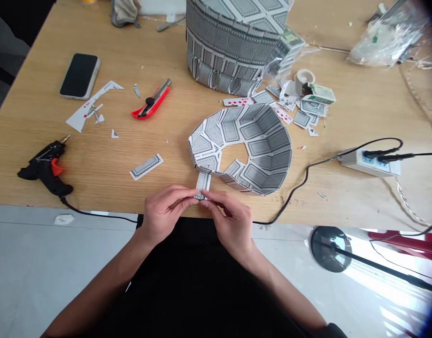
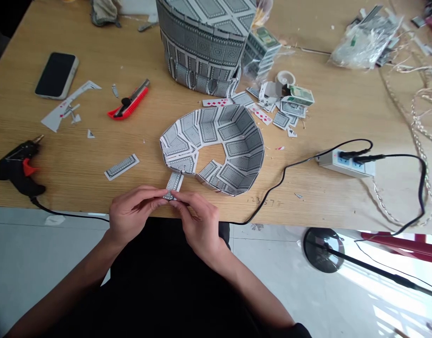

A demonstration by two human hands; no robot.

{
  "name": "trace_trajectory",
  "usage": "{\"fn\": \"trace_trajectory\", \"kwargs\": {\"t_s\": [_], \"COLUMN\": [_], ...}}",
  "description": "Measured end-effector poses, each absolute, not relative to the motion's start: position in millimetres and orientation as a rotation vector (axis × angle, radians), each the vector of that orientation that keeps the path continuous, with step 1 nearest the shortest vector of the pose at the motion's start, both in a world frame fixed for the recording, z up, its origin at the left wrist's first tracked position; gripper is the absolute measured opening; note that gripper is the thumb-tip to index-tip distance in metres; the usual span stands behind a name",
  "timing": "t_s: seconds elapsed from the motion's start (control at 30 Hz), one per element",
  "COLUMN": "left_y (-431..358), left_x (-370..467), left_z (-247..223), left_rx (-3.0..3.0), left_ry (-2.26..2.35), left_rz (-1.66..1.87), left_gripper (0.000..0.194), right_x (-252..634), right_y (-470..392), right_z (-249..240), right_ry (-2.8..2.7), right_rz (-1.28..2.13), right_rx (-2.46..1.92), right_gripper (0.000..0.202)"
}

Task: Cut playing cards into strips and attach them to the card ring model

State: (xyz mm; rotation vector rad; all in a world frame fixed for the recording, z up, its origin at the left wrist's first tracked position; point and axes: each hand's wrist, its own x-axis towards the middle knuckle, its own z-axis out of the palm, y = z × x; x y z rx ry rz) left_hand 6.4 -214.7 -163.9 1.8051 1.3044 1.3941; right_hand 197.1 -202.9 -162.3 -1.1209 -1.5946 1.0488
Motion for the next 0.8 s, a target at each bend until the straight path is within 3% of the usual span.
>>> {"fn": "trace_trajectory", "kwargs": {"t_s": [0.5, 0.8], "left_y": [-215.6, -218.9], "left_x": [8.6, 6.5], "left_z": [-162.9, -168.3], "left_rx": [1.837, 1.908], "left_ry": [1.377, 1.360], "left_rz": [1.406, 1.457], "left_gripper": [0.028, 0.034], "right_x": [192.4, 191.2], "right_y": [-202.6, -205.8], "right_z": [-157.7, -158.2], "right_ry": [-1.633, -1.710], "right_rz": [0.982, 0.854], "right_rx": [-1.057, -1.065], "right_gripper": [0.029, 0.034]}}
